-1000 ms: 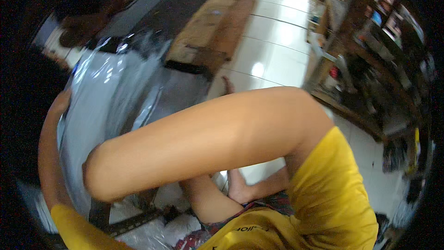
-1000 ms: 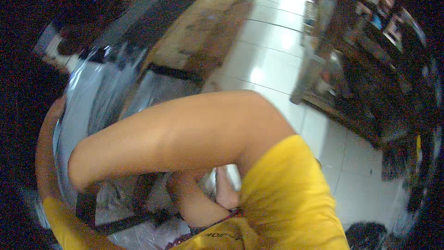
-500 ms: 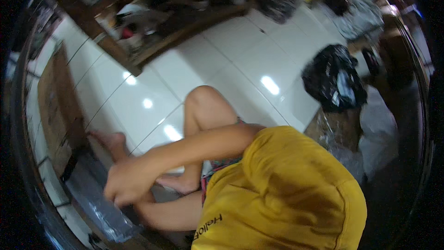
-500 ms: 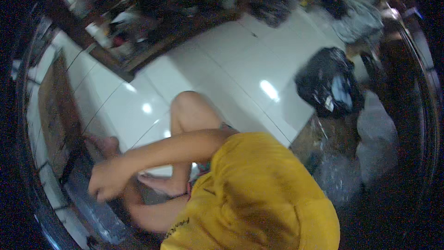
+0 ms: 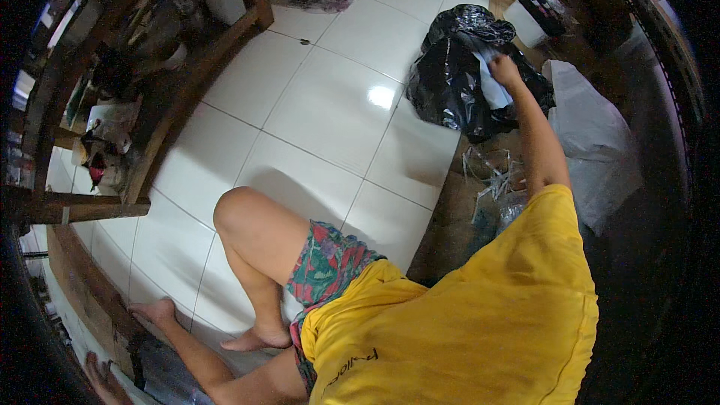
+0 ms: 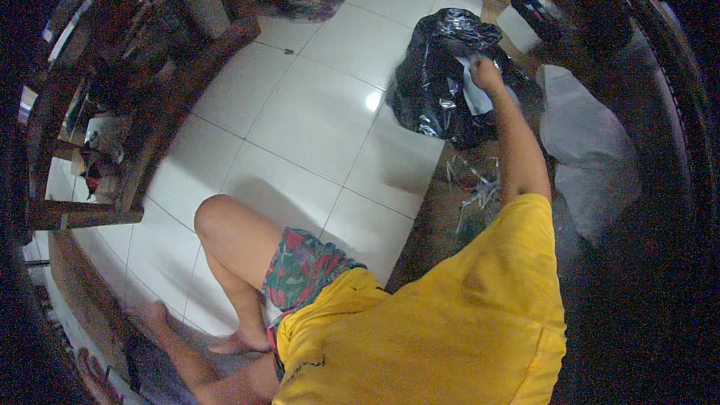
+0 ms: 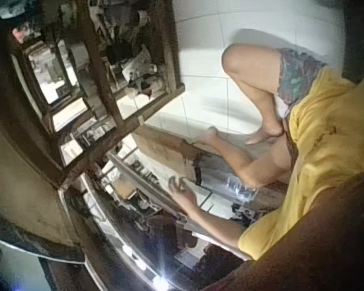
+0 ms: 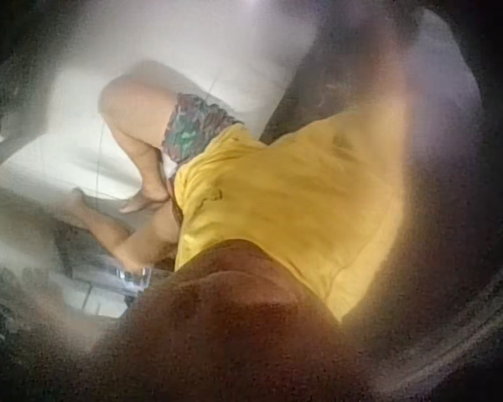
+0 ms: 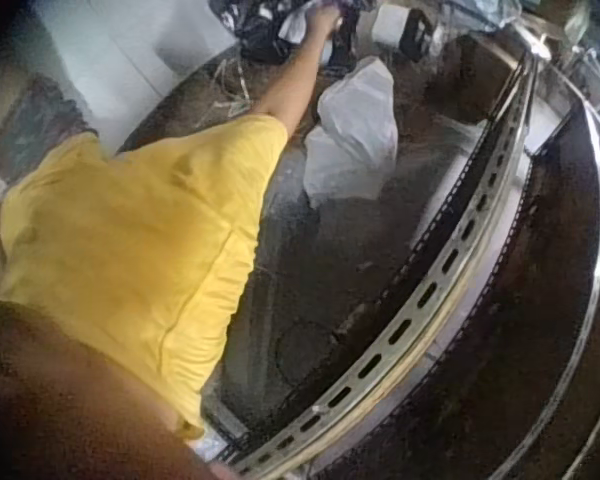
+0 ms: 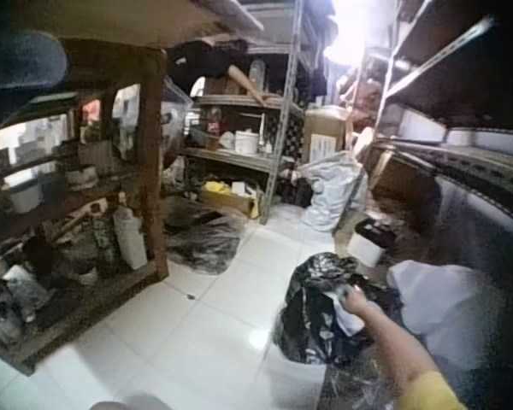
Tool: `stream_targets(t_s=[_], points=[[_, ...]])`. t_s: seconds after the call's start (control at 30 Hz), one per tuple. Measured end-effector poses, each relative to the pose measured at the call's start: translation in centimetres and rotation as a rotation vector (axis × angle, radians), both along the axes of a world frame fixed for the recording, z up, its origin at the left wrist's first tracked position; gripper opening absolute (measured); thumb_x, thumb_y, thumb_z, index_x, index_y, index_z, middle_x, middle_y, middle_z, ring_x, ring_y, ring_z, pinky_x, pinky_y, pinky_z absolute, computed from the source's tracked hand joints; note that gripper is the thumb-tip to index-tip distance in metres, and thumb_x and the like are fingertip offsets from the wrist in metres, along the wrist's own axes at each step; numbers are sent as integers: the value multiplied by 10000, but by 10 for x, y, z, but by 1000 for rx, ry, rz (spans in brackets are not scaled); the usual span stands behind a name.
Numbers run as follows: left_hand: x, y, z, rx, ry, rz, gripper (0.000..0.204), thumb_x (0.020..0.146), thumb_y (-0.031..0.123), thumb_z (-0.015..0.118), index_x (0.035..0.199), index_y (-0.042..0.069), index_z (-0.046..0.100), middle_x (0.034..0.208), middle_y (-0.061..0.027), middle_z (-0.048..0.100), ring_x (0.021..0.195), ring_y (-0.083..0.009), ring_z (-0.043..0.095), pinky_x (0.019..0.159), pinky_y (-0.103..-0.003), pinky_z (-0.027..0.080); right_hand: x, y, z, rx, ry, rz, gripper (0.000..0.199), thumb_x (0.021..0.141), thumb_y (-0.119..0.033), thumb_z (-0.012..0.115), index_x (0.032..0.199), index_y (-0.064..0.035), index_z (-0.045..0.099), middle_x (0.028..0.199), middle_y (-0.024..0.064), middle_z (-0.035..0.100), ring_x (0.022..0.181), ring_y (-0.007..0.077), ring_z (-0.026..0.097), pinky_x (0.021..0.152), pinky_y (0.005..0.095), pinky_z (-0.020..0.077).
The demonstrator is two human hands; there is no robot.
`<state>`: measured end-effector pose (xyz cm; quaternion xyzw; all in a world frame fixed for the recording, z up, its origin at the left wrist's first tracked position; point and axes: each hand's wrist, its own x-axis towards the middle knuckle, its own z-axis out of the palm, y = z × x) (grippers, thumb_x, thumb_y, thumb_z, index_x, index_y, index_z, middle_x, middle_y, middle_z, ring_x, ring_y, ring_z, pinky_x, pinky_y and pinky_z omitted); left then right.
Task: The person sits on the floor and folds white poly mailers one by one. They smooth each mailer flat, fold it in half, and stack the folded units into a neat pile.
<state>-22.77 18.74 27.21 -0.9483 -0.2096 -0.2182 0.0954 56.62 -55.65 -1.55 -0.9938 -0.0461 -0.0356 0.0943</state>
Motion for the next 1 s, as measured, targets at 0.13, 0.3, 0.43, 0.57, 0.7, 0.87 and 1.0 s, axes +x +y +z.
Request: stream_targets(t_s=[0.13, 0.3, 0.43, 0.57, 0.7, 0.87, 1.0], points=[[-14, 74, -141, -409, 614, 78, 306, 942, 195, 622, 1154, -22, 662, 1276, -263, 597, 1179, -434, 550, 965, -459, 480, -17, -209, -40, -294, 469, -212, 334, 816, -281, 690, 998, -2, 723, 1047, 173, 734, 916, 321, 694, 793, 491, 535], [-93, 8, -120, -444, 607, 559, 318, 924, 258, 629, 1161, 53, 682, 1302, -242, 617, 1239, -396, 548, 1017, -443, 444, -44, -18, -100, -298, 564, -277, 635, 736, -350, 771, 1237, -3, 595, 1252, 246, 628, 1162, 386, 609, 988, 466, 484], [-26, -12, -123, -662, 616, 698, 460, 1009, 390, 557, 1283, 36, 661, 1322, -217, 635, 1280, -355, 561, 1143, -454, 355, -50, -45, -97, -299, 562, -498, 798, 715, -368, 808, 1351, 13, 511, 1397, 261, 546, 1260, 439, 569, 1060, 470, 471], [-36, -30, -131, -524, 653, 627, 417, 1008, 332, 570, 1269, 20, 661, 1284, -221, 651, 1168, -387, 622, 997, -453, 486, -41, -15, -105, -230, 518, -489, 772, 734, -314, 792, 1380, -7, 501, 1388, 280, 547, 1265, 431, 569, 1048, 441, 489], [-1, -50, -130, -618, 617, 656, 408, 1006, 311, 568, 1266, 9, 656, 1260, -234, 657, 1142, -409, 621, 978, -448, 491, -38, -37, -72, -275, 682, -263, 553, 829, -360, 674, 1253, -9, 628, 1267, 230, 650, 1125, 360, 650, 947, 437, 523], [3, -64, -140, -685, 538, 670, 431, 1002, 325, 579, 1260, -14, 649, 1243, -254, 658, 1127, -409, 625, 975, -444, 491, -33, -75, -54, -93, 792, -317, 512, 939, -373, 540, 1255, 13, 659, 1300, 230, 642, 1070, 298, 683, 906, 427, 532], [13, -73, -129, -708, 493, 712, 463, 998, 349, 589, 1249, -37, 642, 1222, -271, 660, 1100, -400, 632, 966, -442, 493, -54, -90, -85, -353, 843, -252, 648, 932, -441, 574, 1396, 9, 543, 1429, 200, 548, 1176, 317, 604, 985, 446, 463]])
